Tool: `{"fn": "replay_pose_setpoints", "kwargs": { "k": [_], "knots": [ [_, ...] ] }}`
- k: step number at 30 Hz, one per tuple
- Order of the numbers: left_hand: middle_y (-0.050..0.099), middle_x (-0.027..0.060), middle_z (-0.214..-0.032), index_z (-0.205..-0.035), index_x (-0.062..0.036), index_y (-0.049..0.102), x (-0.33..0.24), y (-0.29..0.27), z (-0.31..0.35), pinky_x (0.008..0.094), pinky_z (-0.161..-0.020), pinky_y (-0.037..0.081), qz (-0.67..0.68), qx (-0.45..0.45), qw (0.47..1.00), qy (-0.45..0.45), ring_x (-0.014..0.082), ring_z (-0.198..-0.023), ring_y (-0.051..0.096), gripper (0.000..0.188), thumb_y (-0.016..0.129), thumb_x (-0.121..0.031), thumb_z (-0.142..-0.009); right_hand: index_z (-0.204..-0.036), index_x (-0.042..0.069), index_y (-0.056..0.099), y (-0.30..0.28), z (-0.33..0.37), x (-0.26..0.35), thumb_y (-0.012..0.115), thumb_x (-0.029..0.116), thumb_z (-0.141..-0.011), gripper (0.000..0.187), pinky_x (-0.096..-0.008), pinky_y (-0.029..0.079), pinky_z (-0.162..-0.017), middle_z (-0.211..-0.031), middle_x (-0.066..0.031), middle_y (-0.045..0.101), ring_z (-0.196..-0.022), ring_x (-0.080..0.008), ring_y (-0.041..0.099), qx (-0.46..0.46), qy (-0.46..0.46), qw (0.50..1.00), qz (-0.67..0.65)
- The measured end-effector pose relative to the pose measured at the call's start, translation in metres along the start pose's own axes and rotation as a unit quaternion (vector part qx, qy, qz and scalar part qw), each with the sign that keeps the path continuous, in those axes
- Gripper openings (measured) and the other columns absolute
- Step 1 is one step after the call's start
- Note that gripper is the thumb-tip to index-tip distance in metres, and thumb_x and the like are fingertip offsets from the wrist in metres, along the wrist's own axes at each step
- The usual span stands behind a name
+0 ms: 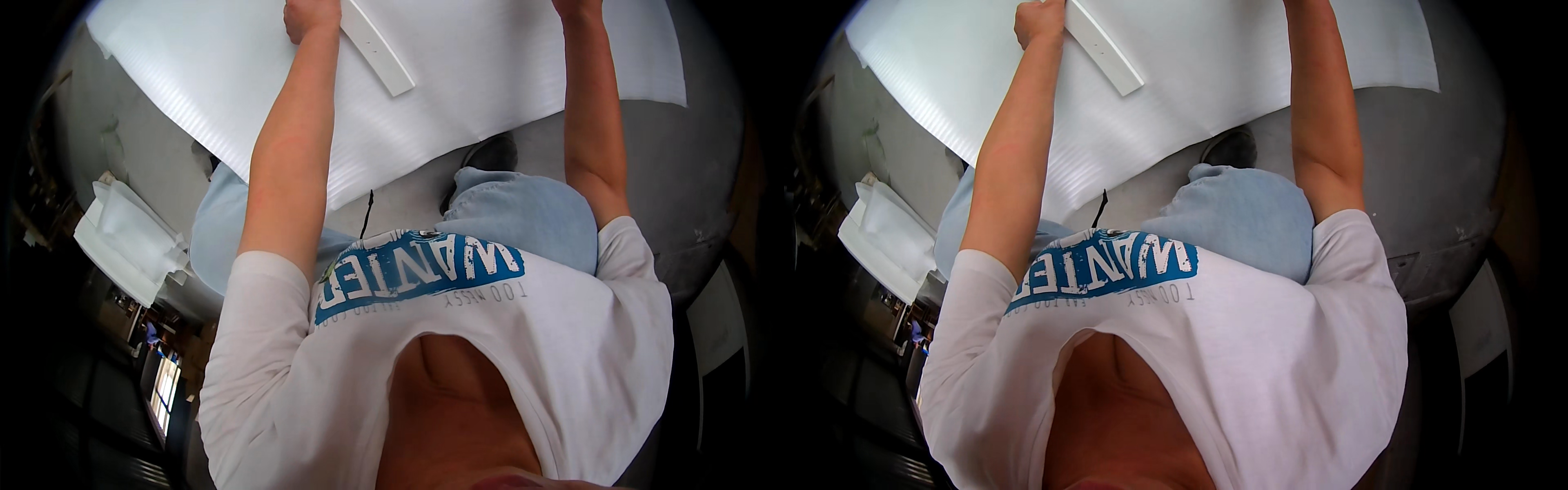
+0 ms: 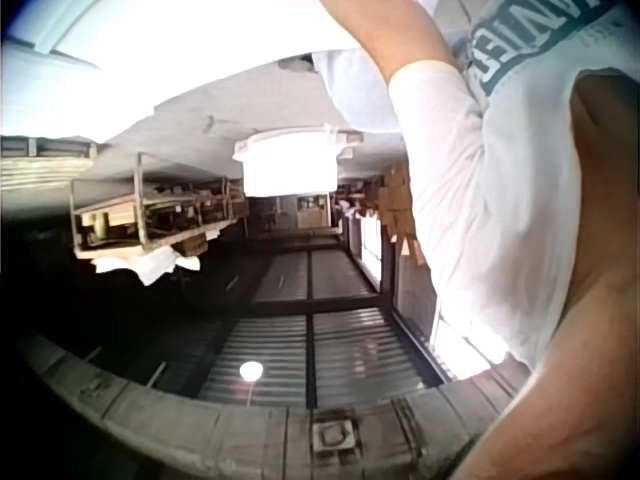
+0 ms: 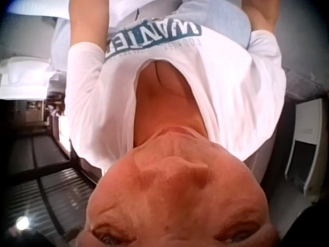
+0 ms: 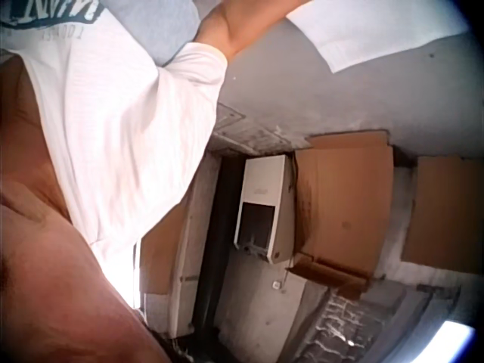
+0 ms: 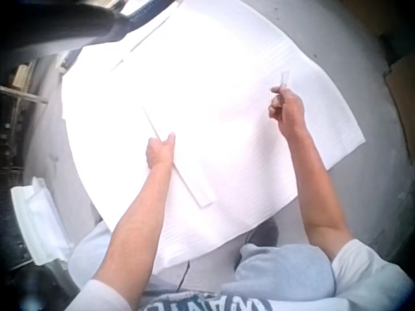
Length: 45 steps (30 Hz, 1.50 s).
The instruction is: The person uses a utility knife and a straight edge to cut large white foam sheets on the floor. They align the straight edge, score the foam, and tear it into smaller pieces. The person stacks the cut foam pieces and discards the trimmings.
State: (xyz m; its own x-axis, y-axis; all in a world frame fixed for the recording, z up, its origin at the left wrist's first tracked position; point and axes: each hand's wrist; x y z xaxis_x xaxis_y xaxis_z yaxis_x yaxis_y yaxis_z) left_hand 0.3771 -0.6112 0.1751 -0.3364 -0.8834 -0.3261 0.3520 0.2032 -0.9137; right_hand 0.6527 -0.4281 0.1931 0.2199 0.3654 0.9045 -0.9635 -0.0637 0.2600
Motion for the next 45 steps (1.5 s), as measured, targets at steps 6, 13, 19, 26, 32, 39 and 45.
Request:
{"fn": "replay_pose_setpoints", "kwargs": {
  "k": [6, 13, 19, 26, 32, 39, 45],
  "knots": [
    [0.065, 0.0269, -0.101, -0.099, 0.0075, 0.062, 0.005, 0.002, -0.006, 0.0449, -0.086, 0.05, 0.001, 0.016, 1.0, -0.001, 0.0402, -0.098, 0.063, 0.065, 0.071, -0.052, -0.074, -0.1, -0.003, 0.054, -0.001, -0.002, -0.006, 0.042, 0.028, -0.1, 0.034, -0.0301, 0.043, -0.049, -0.061, -0.0026, 0.048, -0.052, -0.0163, 0.049, 0.006, 0.014, 1.0, -0.007],
    [0.066, 0.0266, -0.099, -0.097, 0.009, 0.062, -0.002, -0.003, -0.005, 0.043, -0.086, 0.05, -0.016, 0.027, 1.0, 0.001, 0.0397, -0.096, 0.064, 0.066, 0.071, -0.053, -0.074, -0.101, -0.002, 0.054, 0.005, -0.006, -0.015, 0.043, 0.03, -0.099, 0.034, -0.0301, 0.043, -0.048, -0.061, -0.0021, 0.048, -0.052, -0.0163, 0.05, 0.017, 0.026, 0.999, -0.025],
    [0.066, 0.013, -0.101, -0.097, -0.002, 0.06, -0.015, -0.012, 0.002, 0.0447, -0.075, 0.053, 0.005, 0.124, 0.99, -0.063, 0.031, -0.094, 0.064, 0.063, 0.075, -0.056, -0.068, -0.103, -0.001, 0.055, -0.004, 0.002, -0.028, 0.046, 0.034, -0.098, 0.036, -0.03, 0.043, -0.049, -0.06, -0.0019, 0.048, -0.051, -0.0169, 0.05, 0.039, 0.034, 0.998, -0.042],
    [0.063, 0.0091, -0.092, -0.085, -0.0084, 0.058, 0.0, -0.015, -0.002, 0.0425, -0.073, 0.049, 0.001, 0.101, 0.995, -0.022, 0.028, -0.086, 0.061, 0.052, 0.054, -0.061, -0.087, -0.109, -0.001, 0.053, 0.055, 0.014, 0.007, 0.044, 0.028, -0.098, 0.033, -0.0273, 0.039, -0.051, -0.064, -0.0015, 0.047, -0.052, -0.0119, 0.045, -0.001, 0.07, 0.997, -0.024],
    [0.062, 0.0073, -0.094, -0.088, -0.0086, 0.06, 0.024, -0.04, -0.052, 0.0424, -0.074, 0.05, -0.023, 0.13, 0.987, 0.087, 0.028, -0.088, 0.061, 0.038, 0.05, -0.044, -0.095, -0.106, 0.001, 0.056, 0.08, 0.016, 0.018, 0.044, 0.031, -0.1, 0.033, -0.0249, 0.037, -0.049, -0.062, -0.0003, 0.047, -0.051, -0.0098, 0.044, 0.074, 0.033, 0.992, 0.101],
    [0.056, 0.0063, -0.114, -0.113, -0.01, 0.059, 0.04, -0.087, -0.156, 0.0395, -0.086, 0.051, -0.16, 0.034, 0.945, 0.285, 0.0258, -0.108, 0.053, 0.032, 0.052, -0.036, -0.094, -0.102, 0.001, 0.056, 0.127, -0.025, 0.032, 0.046, 0.03, -0.1, 0.03, -0.0272, 0.038, -0.05, -0.065, -0.0025, 0.052, -0.054, -0.0097, 0.047, 0.092, -0.047, 0.937, 0.334],
    [0.032, 0.0037, -0.149, -0.143, -0.0117, 0.036, 0.037, -0.095, -0.222, 0.0427, -0.108, 0.034, -0.139, 0.075, 0.924, 0.348, 0.0268, -0.132, 0.036, 0.057, 0.05, -0.039, -0.095, -0.091, 0.0, 0.049, 0.231, -0.051, 0.027, 0.043, 0.033, -0.1, 0.035, -0.0425, 0.046, -0.063, -0.074, -0.0175, 0.061, -0.066, -0.0329, 0.059, 0.108, -0.148, 0.847, 0.498]
  ]
}}
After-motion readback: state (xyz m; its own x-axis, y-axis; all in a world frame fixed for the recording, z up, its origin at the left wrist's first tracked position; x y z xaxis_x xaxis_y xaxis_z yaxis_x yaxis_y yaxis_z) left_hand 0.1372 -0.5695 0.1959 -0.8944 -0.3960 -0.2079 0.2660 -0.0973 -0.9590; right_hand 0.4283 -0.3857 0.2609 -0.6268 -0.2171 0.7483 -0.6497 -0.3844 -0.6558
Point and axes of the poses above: each hand's wrist, its own z-axis away from the middle knuckle, its own y-axis out of the palm, x = y × z
